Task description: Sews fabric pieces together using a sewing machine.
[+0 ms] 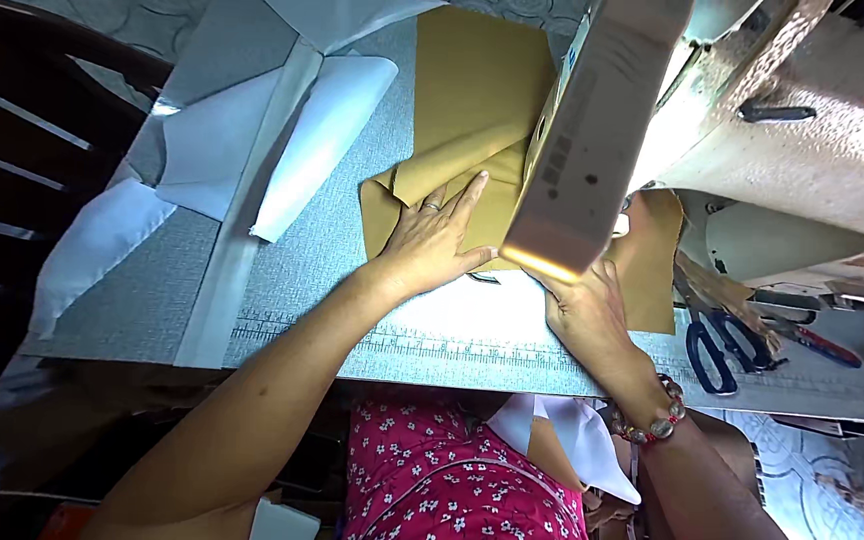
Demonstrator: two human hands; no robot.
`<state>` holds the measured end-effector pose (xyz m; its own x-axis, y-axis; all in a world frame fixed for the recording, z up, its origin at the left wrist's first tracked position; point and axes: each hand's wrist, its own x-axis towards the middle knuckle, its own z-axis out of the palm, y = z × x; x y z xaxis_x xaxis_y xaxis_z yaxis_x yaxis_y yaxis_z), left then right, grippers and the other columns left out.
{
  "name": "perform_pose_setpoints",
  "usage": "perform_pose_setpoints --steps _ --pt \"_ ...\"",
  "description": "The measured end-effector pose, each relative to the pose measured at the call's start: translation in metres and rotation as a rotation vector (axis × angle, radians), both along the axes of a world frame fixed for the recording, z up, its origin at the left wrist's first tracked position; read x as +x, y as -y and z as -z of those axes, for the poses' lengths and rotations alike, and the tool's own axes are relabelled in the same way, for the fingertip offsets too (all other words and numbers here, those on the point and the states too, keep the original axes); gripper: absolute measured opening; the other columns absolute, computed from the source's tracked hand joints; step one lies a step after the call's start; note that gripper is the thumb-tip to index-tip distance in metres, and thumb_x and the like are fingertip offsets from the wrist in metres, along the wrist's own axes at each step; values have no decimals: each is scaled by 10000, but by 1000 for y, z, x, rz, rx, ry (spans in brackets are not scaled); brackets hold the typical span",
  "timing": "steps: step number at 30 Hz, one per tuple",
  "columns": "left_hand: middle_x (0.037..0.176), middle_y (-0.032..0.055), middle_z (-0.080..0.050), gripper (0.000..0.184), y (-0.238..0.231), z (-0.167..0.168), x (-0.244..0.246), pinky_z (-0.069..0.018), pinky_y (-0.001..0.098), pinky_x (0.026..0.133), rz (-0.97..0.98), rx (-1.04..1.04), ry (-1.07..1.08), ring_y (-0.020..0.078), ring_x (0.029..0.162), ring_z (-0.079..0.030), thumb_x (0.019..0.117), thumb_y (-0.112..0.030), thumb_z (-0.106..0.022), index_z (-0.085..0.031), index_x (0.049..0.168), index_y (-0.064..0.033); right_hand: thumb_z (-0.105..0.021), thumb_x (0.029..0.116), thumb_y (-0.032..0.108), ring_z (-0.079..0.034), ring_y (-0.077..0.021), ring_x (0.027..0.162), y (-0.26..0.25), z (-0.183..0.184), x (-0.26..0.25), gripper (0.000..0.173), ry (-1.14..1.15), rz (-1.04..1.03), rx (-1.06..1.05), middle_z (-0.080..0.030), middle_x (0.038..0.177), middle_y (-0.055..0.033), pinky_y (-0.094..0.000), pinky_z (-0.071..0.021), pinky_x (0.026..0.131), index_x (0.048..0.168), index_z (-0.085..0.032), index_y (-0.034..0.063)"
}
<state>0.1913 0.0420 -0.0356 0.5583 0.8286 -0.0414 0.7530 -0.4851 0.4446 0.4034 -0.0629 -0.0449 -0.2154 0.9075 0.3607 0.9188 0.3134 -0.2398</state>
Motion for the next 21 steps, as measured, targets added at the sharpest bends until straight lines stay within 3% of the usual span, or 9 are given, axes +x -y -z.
perform_pose_setpoints --steps 5,9,12,15,18,21 --pt "1672 125 -304 981 -20 3 0 -170 678 1184 30 13 42 407 1549 -222 945 -612 -573 -116 1660 -120 -597 902 13 -647 -388 1002 -10 -3 1 396 19 -6 13 -698 1091 -176 -557 -475 815 1197 -775 207" --pt "1662 124 -325 1008 -41 16 1 -154 661 1205 51 1 119 363 1551 -241 927 -650 -570 -115 1659 -127 -589 947 29 -634 -421 1109 -19 -2 3 406 43 16 -51 -690 1173 -207 -584 -479 898 1263 -748 229" --pt "1610 150 -394 933 -55 20 3 -278 666 1149 58 22 172 350 1486 -374 909 -604 -632 -253 1622 -138 -569 984 59 -624 -410 1145 -25 0 8 386 25 8 -62 -684 1212 -195 -576 -481 932 1288 -736 227" --pt "1507 193 -498 881 -68 20 7 -294 648 1139 44 65 210 373 1421 -445 857 -546 -737 -384 1538 -112 -565 995 62 -631 -403 1184 -32 1 12 329 -48 -19 -57 -695 1242 -189 -578 -470 994 1244 -755 165" --pt "1373 155 -619 850 -91 51 15 -375 607 1109 16 223 260 322 1316 -564 801 -624 -731 -482 1455 -142 -549 1019 106 -637 -378 1213 -40 3 19 283 -78 -19 -50 -697 1265 -181 -569 -455 1042 1215 -753 105" --pt "1260 66 -667 766 -116 81 19 -447 541 1056 15 301 278 233 1212 -619 797 -717 -675 -555 1360 -213 -570 1011 124 -653 -365 1193 -48 8 26 272 -64 6 -21 -718 1238 -157 -572 -453 1054 1205 -761 122"
